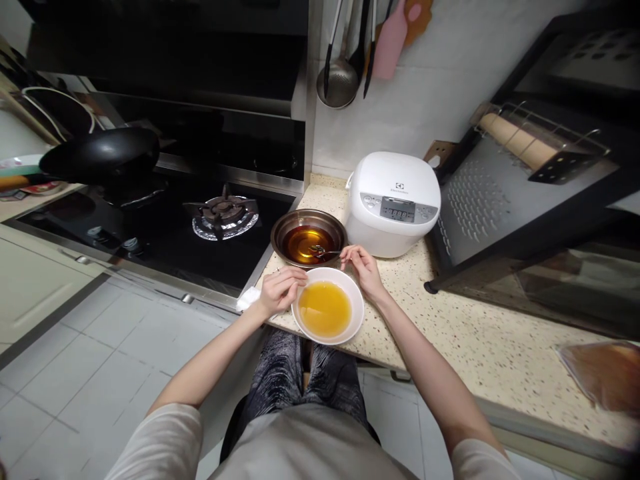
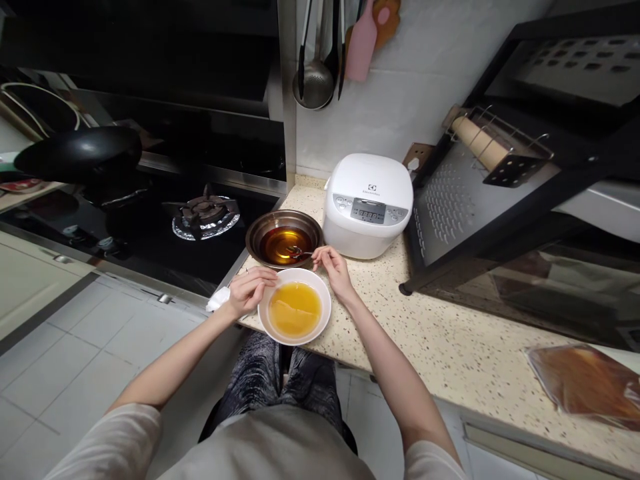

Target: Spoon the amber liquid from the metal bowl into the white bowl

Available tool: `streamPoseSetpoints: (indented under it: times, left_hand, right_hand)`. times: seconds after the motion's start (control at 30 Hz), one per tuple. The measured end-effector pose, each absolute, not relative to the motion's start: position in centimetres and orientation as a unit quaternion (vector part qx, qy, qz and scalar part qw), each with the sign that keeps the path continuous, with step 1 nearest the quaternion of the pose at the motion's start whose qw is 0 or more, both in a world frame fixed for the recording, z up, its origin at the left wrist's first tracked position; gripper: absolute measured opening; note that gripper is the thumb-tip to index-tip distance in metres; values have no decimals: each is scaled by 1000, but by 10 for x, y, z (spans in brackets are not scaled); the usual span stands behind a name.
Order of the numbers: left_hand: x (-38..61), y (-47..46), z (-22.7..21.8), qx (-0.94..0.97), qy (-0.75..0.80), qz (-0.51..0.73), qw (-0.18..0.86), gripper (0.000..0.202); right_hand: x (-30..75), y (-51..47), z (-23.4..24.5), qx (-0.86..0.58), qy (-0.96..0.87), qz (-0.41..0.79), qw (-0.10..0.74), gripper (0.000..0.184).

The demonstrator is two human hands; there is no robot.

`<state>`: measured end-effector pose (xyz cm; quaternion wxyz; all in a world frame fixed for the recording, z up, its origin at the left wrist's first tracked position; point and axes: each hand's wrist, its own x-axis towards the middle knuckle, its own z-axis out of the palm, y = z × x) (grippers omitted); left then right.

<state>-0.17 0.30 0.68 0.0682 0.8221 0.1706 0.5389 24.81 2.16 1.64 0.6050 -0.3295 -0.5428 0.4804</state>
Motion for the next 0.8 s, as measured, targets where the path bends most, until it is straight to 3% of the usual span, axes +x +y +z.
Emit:
streamPoseSetpoints:
  times: [0.8]
  left_hand:
    - [-2,2,9,827,173,531,63,26]
  right_hand:
    - [246,13,14,-307,-505,521,616,33]
